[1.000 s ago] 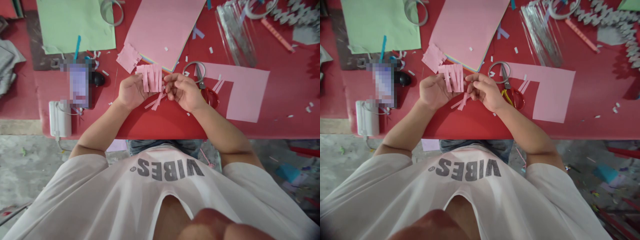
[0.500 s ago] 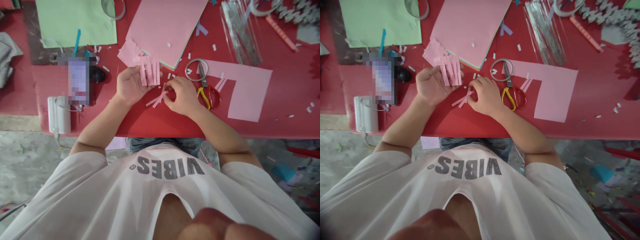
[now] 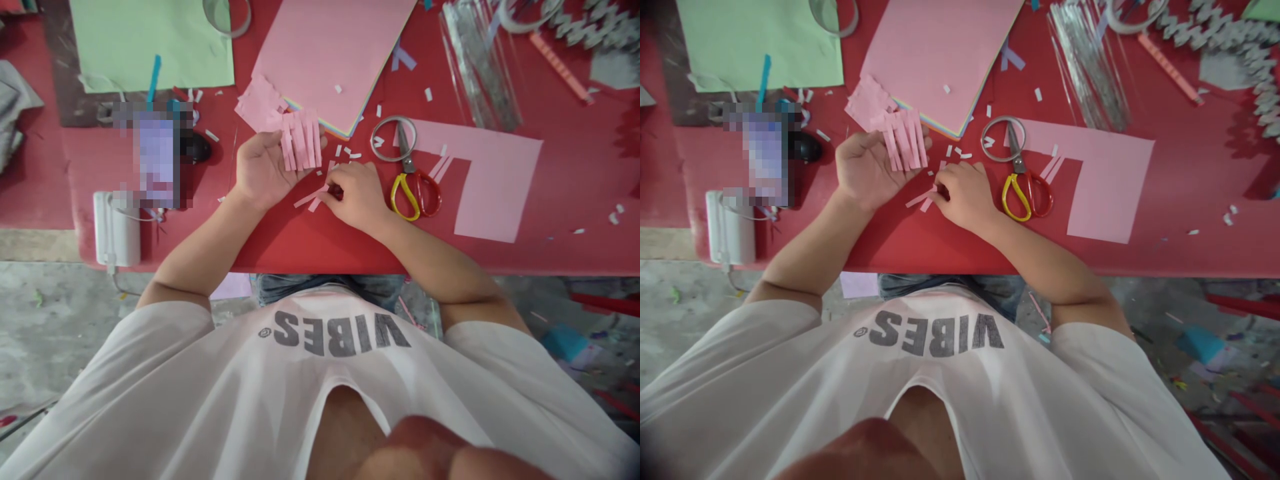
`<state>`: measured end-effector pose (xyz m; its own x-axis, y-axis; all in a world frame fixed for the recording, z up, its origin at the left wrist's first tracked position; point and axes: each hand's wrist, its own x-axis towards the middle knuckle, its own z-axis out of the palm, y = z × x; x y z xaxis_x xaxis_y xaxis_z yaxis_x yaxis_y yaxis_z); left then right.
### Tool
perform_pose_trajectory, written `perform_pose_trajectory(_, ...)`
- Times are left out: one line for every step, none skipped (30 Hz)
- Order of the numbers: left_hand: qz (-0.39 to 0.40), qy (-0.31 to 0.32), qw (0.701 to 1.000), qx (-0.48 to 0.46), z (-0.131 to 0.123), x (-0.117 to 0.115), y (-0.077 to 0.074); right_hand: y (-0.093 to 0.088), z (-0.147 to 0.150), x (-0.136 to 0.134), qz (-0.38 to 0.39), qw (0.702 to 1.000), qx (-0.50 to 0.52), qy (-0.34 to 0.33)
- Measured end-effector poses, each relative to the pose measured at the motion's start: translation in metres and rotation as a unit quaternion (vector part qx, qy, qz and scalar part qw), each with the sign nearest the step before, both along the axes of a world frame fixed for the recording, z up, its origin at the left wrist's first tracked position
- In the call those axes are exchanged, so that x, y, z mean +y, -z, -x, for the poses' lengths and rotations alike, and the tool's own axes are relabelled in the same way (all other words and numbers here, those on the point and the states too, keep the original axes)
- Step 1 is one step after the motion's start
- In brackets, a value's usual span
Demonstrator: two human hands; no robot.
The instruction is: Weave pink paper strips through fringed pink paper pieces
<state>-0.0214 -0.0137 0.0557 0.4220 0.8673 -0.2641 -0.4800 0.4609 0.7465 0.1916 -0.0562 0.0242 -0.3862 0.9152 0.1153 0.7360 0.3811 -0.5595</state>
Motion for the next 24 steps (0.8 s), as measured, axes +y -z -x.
perform_pose_trajectory(0.016, -0.005, 1.0, -0.009, -0.002, -0.002, -0.004, -0.001, 0.0, 0.0, 0.004, 1.0, 0.0, -0.001)
perform_pose_trajectory(0.033, -0.009, 0.999, -0.018, -0.004, -0.003, -0.008, -0.002, 0.0, -0.001, 0.006, 1.0, 0.001, 0.0)
perform_pose_trajectory(0.05, -0.011, 0.998, -0.025, -0.006, -0.005, -0.013, -0.003, 0.001, -0.001, 0.007, 1.0, 0.005, 0.002)
perform_pose_trajectory(0.067, -0.012, 0.997, -0.031, -0.008, -0.007, -0.017, -0.003, 0.0, -0.002, 0.008, 1.0, 0.015, 0.004)
perform_pose_trajectory(0.082, -0.013, 0.996, -0.035, -0.01, -0.008, -0.021, -0.004, 0.0, -0.002, 0.012, 0.999, 0.038, 0.004)
perform_pose_trajectory(0.096, -0.016, 0.994, -0.038, -0.012, -0.01, -0.024, -0.005, -0.001, -0.002, 0.021, 0.997, 0.074, 0.002)
perform_pose_trajectory(0.111, -0.02, 0.993, -0.041, -0.013, -0.01, -0.026, -0.007, -0.002, -0.002, 0.036, 0.992, 0.122, -0.003)
perform_pose_trajectory(0.125, -0.025, 0.991, -0.044, -0.013, -0.011, -0.027, -0.008, -0.003, -0.002, 0.055, 0.983, 0.178, -0.007)
perform_pose_trajectory(0.134, -0.031, 0.989, -0.048, -0.014, -0.011, -0.028, -0.009, -0.005, -0.001, 0.078, 0.969, 0.235, -0.009)
perform_pose_trajectory(0.137, -0.035, 0.989, -0.053, -0.014, -0.012, -0.028, -0.01, -0.006, 0.001, 0.105, 0.952, 0.287, -0.007)
perform_pose_trajectory(0.134, -0.036, 0.989, -0.057, -0.013, -0.012, -0.028, -0.011, -0.008, 0.003, 0.135, 0.933, 0.333, -0.002)
perform_pose_trajectory(0.126, -0.035, 0.99, -0.061, -0.013, -0.012, -0.028, -0.011, -0.009, 0.005, 0.163, 0.914, 0.372, 0.006)
perform_pose_trajectory(0.114, -0.032, 0.991, -0.065, -0.012, -0.012, -0.027, -0.011, -0.01, 0.007, 0.189, 0.893, 0.407, 0.015)
perform_pose_trajectory(0.1, -0.028, 0.992, -0.069, -0.012, -0.013, -0.027, -0.011, -0.01, 0.009, 0.213, 0.873, 0.438, 0.022)
perform_pose_trajectory(0.087, -0.025, 0.993, -0.075, -0.013, -0.013, -0.028, -0.011, -0.011, 0.011, 0.232, 0.853, 0.466, 0.028)
perform_pose_trajectory(0.076, -0.024, 0.993, -0.085, -0.013, -0.014, -0.028, -0.01, -0.011, 0.012, 0.244, 0.837, 0.489, 0.032)
perform_pose_trajectory(0.066, -0.024, 0.993, -0.096, -0.015, -0.015, -0.029, -0.009, -0.01, 0.013, 0.249, 0.825, 0.505, 0.035)
perform_pose_trajectory(0.061, -0.026, 0.992, -0.107, -0.016, -0.016, -0.03, -0.009, -0.01, 0.013, 0.248, 0.82, 0.514, 0.038)
perform_pose_trajectory(0.06, -0.032, 0.991, -0.115, -0.018, -0.018, -0.031, -0.009, -0.009, 0.013, 0.241, 0.821, 0.515, 0.043)
perform_pose_trajectory(0.064, -0.043, 0.99, -0.118, -0.02, -0.02, -0.032, -0.01, -0.008, 0.011, 0.226, 0.828, 0.51, 0.049)
perform_pose_trajectory(0.071, -0.057, 0.989, -0.113, -0.022, -0.021, -0.033, -0.011, -0.007, 0.009, 0.204, 0.841, 0.499, 0.056)
perform_pose_trajectory(0.081, -0.072, 0.989, -0.103, -0.023, -0.023, -0.033, -0.013, -0.005, 0.006, 0.176, 0.856, 0.482, 0.063)
perform_pose_trajectory(0.092, -0.084, 0.988, -0.089, -0.024, -0.025, -0.032, -0.015, -0.004, 0.002, 0.147, 0.872, 0.461, 0.071)
perform_pose_trajectory(0.101, -0.091, 0.988, -0.077, -0.025, -0.027, -0.032, -0.017, -0.003, -0.001, 0.117, 0.888, 0.438, 0.081)
